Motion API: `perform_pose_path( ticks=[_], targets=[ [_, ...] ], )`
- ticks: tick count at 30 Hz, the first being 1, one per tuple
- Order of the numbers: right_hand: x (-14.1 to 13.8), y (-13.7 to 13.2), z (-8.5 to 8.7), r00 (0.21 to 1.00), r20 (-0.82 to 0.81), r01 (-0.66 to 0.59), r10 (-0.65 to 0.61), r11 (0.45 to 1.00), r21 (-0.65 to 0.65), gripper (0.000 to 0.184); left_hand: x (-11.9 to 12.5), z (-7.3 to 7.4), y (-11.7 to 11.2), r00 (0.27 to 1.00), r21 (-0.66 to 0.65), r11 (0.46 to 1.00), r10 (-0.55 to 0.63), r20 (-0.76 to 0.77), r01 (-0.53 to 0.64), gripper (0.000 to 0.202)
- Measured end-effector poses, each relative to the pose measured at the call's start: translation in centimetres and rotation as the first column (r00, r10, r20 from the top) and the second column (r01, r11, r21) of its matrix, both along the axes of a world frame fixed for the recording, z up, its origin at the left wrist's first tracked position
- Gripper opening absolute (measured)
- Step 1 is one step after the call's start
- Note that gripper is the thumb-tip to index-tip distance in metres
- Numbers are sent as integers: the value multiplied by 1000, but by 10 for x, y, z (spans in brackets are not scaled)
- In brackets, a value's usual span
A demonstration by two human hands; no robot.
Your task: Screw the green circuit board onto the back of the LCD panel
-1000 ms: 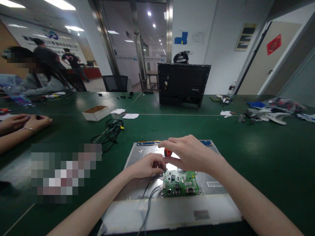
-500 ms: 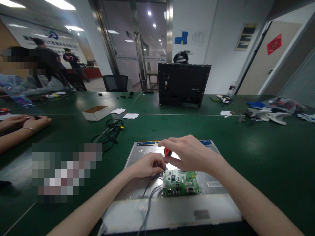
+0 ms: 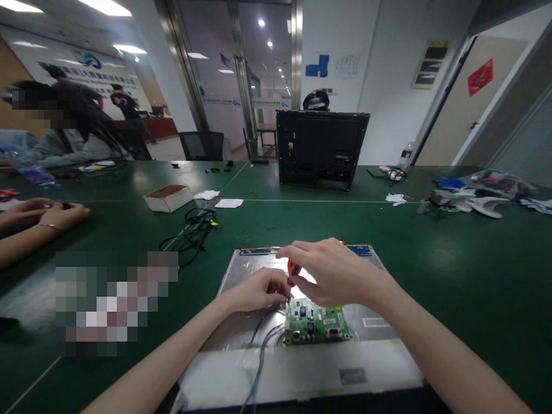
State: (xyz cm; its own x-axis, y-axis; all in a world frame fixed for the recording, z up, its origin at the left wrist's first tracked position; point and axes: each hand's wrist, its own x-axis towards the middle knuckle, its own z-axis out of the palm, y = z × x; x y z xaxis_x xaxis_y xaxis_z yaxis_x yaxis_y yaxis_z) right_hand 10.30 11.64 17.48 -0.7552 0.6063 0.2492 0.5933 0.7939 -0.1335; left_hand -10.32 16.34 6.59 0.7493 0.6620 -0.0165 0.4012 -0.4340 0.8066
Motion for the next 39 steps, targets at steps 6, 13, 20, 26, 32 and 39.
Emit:
perform_pose_path(
  ticks=[6,13,20,26,32,39],
  targets=[
    [-2,1,-2,1000,6,23,-23,999,33,26,1,1,-2,999,17,1000,22,24,-22,7],
    [-3,4,-4,999,26,23,-24,999,45,22,0,3,-1,1000,1,1000,1,26,-1,6],
    [0,0,0,1000,1,-16,16,1000,-16,26,1,2,-1,1000,15,1000,0,28,-1,6],
    [-1,0,0,1000,1,11,-11,1000,-20,23,1,0,-1,1000,-29,999,19,14,-18,6],
    [-3,3,-1,999,32,39,-40,999,38,23,-1,-3,1,1000,1,1000,17,-4,-17,8],
    [0,1,1,1000,18,8,-8,1000,5,19,-1,-3,1,1000,16,1000,14,20,-14,7]
  ],
)
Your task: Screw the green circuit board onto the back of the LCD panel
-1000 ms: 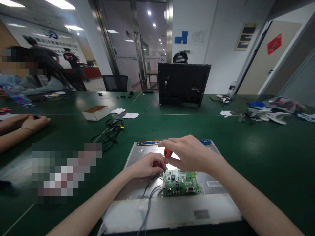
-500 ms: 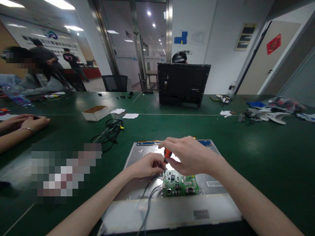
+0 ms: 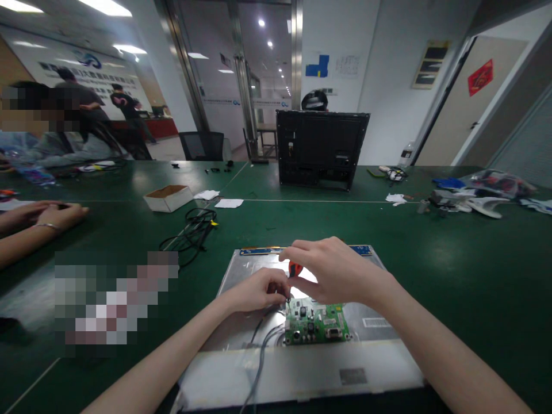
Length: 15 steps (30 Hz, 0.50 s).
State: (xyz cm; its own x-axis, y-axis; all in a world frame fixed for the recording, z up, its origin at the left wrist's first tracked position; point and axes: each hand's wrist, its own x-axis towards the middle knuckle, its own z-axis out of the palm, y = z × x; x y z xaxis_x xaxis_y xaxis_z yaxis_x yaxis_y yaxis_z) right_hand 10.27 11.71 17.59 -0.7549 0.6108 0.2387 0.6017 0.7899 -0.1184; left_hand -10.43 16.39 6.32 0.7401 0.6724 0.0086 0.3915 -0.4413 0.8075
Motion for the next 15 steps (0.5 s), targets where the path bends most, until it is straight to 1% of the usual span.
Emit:
perform_pose_path(
  ticks=[4,7,10,15],
  targets=[
    [1,-2,0,1000,-18,-13,12,1000,-28,26,1,1,-1,1000,-39,999,15,-17,-15,9],
    [0,-1,-1,1000,-14,1,-1,1000,-10,23,1,2,-1,1000,-52,998,18,-22,-19,5],
    [-1,1,-2,1000,-4,12,-12,1000,13,21,1,2,-1,1000,-30,999,13,-6,-13,7],
    [-1,0,-1,1000,6,10,-10,1000,4,15,0,2,0,1000,14,1000,1,-8,-1,8]
  ],
)
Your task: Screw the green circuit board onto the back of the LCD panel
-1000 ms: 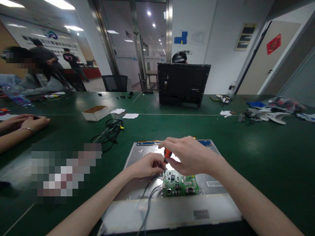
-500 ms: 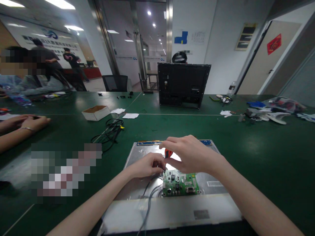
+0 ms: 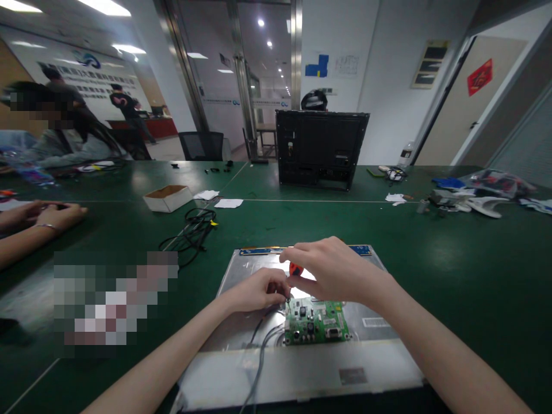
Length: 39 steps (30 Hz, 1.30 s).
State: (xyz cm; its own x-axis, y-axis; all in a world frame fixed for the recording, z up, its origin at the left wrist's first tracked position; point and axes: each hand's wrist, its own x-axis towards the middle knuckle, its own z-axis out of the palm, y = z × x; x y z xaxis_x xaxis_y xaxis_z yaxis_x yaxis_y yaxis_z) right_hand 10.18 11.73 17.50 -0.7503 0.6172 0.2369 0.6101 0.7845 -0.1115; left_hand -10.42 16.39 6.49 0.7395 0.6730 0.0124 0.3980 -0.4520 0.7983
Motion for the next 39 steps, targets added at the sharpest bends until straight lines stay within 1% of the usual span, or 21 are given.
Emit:
perform_pose_path(
  ticks=[5,7,12,16,21,28,35,39],
  targets=[
    [2,-3,2,999,-4,-35,34,999,-27,16,-1,-2,0,1000,-3,1000,-12,-6,12,2],
    [2,-3,2,999,-11,-45,45,999,-25,17,-1,-2,0,1000,-7,1000,-13,-6,12,3],
    [0,-2,0,1000,-13,-19,19,1000,0,17,0,-3,0,1000,-7,1000,1,14,-1,9],
    [-1,-1,0,1000,2,13,-13,1000,17,16,-1,-4,1,1000,-3,1000,-1,5,1,9],
    [0,-1,1,1000,5,5,-5,1000,-5,15,-2,-4,2,1000,6,1000,-11,-6,11,7],
    [1,-1,0,1000,0,-2,2,999,-45,21,-2,-3,2,999,33,999,-26,-37,27,6],
    [1,-2,0,1000,9,-2,2,1000,-22,22,-1,-3,1,999,32,999,-28,-21,29,9],
    [1,-2,0,1000,2,0,0,1000,-18,18,-1,-3,1,999,23,999,-33,-29,33,11]
  ],
)
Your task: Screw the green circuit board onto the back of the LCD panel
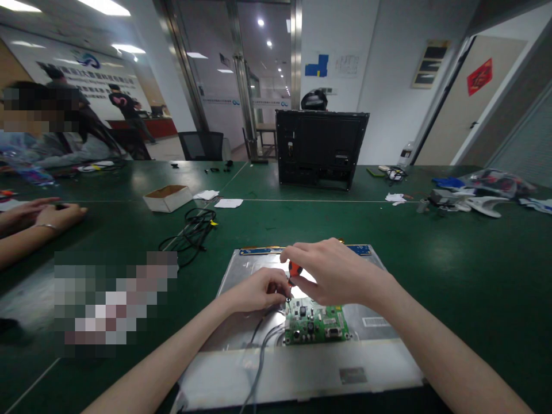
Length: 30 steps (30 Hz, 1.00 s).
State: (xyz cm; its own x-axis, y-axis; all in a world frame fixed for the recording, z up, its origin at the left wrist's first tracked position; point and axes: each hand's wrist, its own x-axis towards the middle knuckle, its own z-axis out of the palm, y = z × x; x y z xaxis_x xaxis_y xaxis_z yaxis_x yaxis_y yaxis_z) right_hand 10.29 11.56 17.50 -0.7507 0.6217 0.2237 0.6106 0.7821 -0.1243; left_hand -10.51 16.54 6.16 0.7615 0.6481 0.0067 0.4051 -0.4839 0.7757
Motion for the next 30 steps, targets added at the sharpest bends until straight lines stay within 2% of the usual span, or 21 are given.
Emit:
perform_pose_path(
  ticks=[8,30],
  targets=[
    [-1,1,0,1000,-4,6,-6,1000,0,11,1,4,-2,1000,3,1000,6,-8,-6,5],
    [-1,2,-1,1000,-3,7,-7,1000,9,14,0,4,-1,1000,-53,999,-4,-5,4,9]
  ],
)
